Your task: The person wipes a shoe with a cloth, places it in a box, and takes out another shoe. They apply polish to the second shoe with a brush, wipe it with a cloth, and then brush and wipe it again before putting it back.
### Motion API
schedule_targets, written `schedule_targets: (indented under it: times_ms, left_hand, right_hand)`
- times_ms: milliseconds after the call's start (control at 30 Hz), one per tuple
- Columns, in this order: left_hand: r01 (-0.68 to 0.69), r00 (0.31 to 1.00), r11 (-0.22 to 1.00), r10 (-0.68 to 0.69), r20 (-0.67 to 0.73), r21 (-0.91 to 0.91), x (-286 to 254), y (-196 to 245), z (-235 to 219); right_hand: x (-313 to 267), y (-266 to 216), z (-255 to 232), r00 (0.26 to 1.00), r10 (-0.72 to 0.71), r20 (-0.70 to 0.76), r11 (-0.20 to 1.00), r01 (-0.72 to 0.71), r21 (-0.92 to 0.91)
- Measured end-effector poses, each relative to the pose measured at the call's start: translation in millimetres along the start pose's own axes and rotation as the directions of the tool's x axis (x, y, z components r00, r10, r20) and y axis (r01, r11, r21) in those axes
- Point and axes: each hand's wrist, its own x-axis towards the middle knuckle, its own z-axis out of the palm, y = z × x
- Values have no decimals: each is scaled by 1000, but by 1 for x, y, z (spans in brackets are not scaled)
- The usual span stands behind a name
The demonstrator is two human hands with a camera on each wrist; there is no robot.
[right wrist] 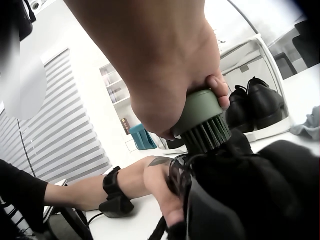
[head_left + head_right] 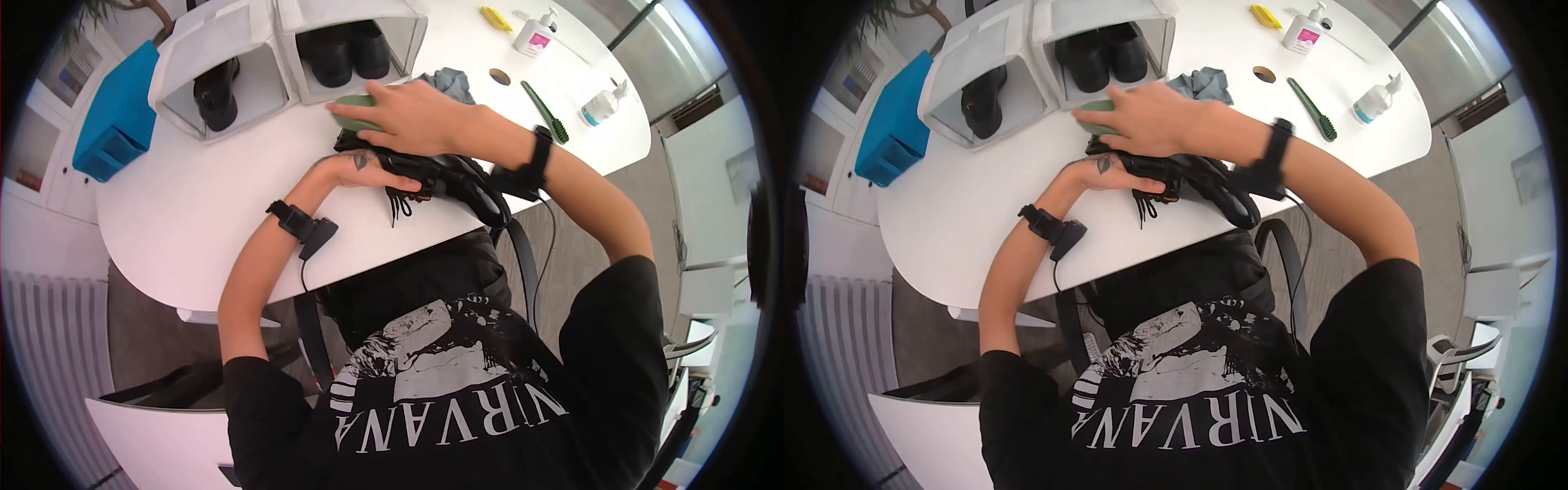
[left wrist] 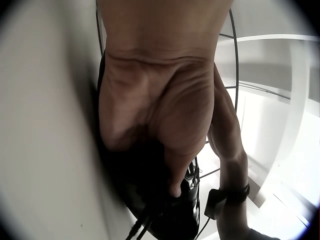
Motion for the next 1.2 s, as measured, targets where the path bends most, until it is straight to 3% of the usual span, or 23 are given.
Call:
schedule_targets:
  times_ms: [133,167,200,233,333,467,500,600,700,800,900,1033,1067,1100,1133,1167,1200]
  left_hand:
    - [-31,999,998,32,23,-51,-2,-1,0]
    - [-82,995,985,89,38,-154,-5,1,1]
    - [12,1000,998,-12,13,-54,-2,-1,1]
    - [8,1000,999,-7,20,-53,-3,-1,2]
    - [20,999,997,-18,31,-75,-7,6,0]
    - [83,996,995,-81,36,-48,-2,-3,2]
    - [27,998,996,-22,64,-84,1,-6,1]
    - [9,1000,1000,-9,2,-29,-1,-5,2]
    - [35,999,999,-34,35,-15,-3,1,0]
    - [5,997,1000,-3,78,-29,-3,8,-1]
    - [-17,998,999,20,60,-49,-3,6,0]
    - [-17,997,1000,18,68,-23,-5,4,1]
    - [-26,995,1000,25,92,14,-3,14,-2]
    - [-29,999,998,28,28,47,-2,15,1]
    - [60,998,995,-60,-4,78,5,8,1]
    - [-4,1000,979,-2,-31,-202,7,21,5]
    - [-73,997,885,46,-69,-460,6,37,9]
  right_hand:
    - [-59,0,-34,981,129,141,979,-149,140]
    - [-72,-1,-39,977,140,160,978,-162,134]
    - [-85,-3,-45,972,156,175,975,-180,128]
    - [-90,-6,-50,968,173,183,974,-195,114]
    - [-87,-19,-54,964,177,199,978,-195,73]
    - [-39,-11,-16,992,121,36,988,-124,95]
    - [-27,-7,-8,991,125,35,986,-128,108]
    - [-13,-5,-7,992,118,36,987,-121,109]
    - [-49,-18,-36,983,145,112,981,-157,109]
    - [-106,-31,-49,983,180,45,979,-183,85]
    - [-159,-66,-52,962,267,52,963,-264,-57]
    - [-209,-89,-43,913,399,89,917,-398,-27]
    - [-214,-92,-39,915,404,14,915,-403,-28]
    - [-210,-87,-34,920,388,-57,920,-391,-37]
    - [-204,-81,-30,919,373,-131,923,-382,-48]
    - [-197,-71,-29,902,405,-149,908,-416,-52]
    - [-189,-59,-26,869,474,-143,877,-480,-11]
